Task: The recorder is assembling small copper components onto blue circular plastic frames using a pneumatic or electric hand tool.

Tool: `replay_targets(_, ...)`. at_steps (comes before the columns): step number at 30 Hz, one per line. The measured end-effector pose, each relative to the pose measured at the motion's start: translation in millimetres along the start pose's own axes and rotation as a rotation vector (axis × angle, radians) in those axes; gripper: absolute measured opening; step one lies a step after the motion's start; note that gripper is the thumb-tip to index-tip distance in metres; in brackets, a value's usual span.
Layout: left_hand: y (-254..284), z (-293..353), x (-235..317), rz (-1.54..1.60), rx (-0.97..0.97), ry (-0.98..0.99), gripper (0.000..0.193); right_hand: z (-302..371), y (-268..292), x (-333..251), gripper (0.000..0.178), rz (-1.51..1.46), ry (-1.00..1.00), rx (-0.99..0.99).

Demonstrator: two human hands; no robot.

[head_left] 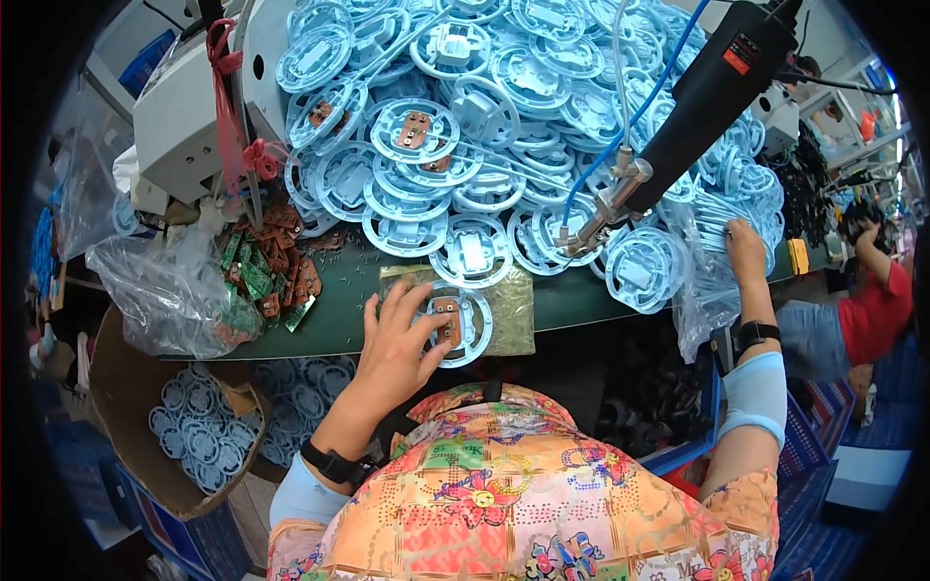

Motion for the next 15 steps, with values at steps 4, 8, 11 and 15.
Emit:
replay_targets(4,0,-2,3,0.002,-0.03,0.017,0.04,-1,3,-3,0.005,0.056,0.041,0.0)
replay_targets(8,0,-1,6,-0.015,-0.005,-0.021,0.042,1,-10,5,0.003,0.066,-0.007,-0.077)
replay_targets(11,1,-1,6,-0.024,0.003,-0.018,0.044,-4,-16,5,0.002,0.118,0.059,-0.086)
replay_targets(15,1,-1,7,-0.037,-0.009,-0.013,0.046,-7,-8,6,0.003,0.13,0.031,-0.044)
Point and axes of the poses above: each hand's wrist, its own z-axis away from the middle knuckle, its own y-axis out of the back of the hand, x = y × z, the point moved 8 cm from there along -z, towards the middle knuckle, and after that the axes turned 11 degrees about z, right-handed, at the moved point
